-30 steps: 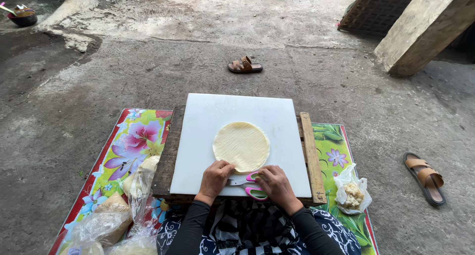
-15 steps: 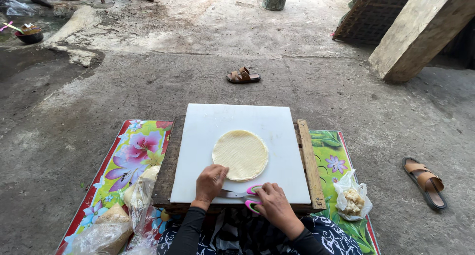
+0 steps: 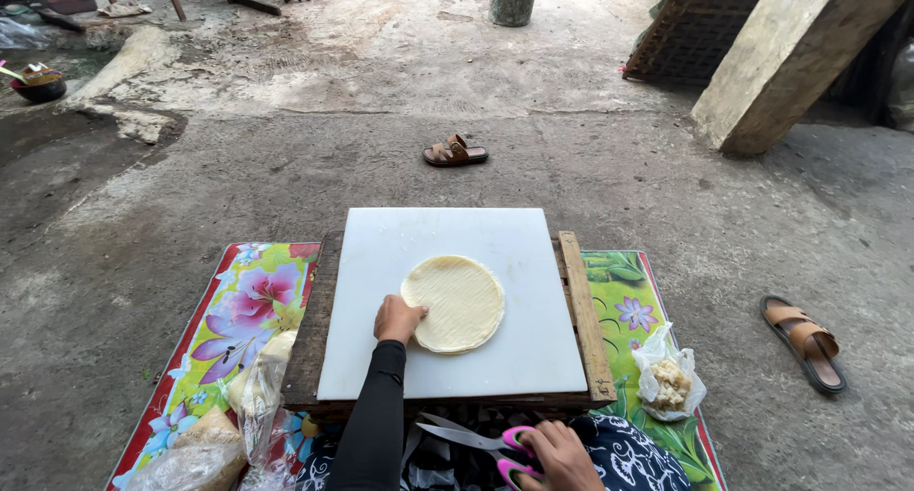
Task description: The person cuts stacks of flatbreads with scissors on a white board, folds the pieces, and places them into plastic bags by hand.
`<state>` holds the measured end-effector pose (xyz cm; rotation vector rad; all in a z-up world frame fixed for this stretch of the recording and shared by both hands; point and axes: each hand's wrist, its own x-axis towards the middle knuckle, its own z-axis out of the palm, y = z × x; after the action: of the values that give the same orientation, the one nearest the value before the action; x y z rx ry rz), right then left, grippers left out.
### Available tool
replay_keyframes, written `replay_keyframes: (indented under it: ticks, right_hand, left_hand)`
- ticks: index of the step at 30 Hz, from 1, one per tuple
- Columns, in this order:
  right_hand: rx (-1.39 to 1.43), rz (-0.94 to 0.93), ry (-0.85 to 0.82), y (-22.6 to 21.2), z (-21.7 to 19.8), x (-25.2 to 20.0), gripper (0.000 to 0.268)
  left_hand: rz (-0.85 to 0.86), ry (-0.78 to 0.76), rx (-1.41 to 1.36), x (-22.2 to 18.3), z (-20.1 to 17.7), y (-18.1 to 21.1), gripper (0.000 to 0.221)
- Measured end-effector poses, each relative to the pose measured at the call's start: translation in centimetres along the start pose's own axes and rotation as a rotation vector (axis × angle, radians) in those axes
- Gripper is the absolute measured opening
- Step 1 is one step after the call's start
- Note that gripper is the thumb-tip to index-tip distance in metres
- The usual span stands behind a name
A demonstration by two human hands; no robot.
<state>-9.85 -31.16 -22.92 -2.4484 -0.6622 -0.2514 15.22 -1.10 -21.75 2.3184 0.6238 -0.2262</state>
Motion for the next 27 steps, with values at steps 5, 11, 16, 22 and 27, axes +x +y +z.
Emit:
replay_keyframes:
  ticks: [5, 11, 16, 22, 27]
  right_hand:
    - [0.145, 0.209, 0.144, 6.4, 3.2, -7.7, 0.030]
    - [1.130, 0.619, -0.184, 8.9, 5.6, -10.4, 0.039]
    - [1.331, 0.775, -0.093, 6.5, 7.3, -10.3, 0.040]
    - [1.425, 0.705, -0.004, 4.3, 9.6, -9.3, 0.050]
    - [1.227, 0.911, -0.027, 3.5, 10.5, -9.2, 0.061]
  left_hand:
    - [0.061, 0.081, 0.006, 1.0, 1.1, 0.0, 0.053]
    - [0.133, 0.048, -0.409, 3.1, 3.4, -1.9, 0.047]
    - [0.132, 0.080, -0.652, 3.4, 4.5, -5.3, 0.043]
    - [0.130, 0.030, -0.991, -4.0, 6.5, -7.7, 0.046]
    - [-0.057, -0.140, -1.190, -12.1, 5.4, -7.1, 0.042]
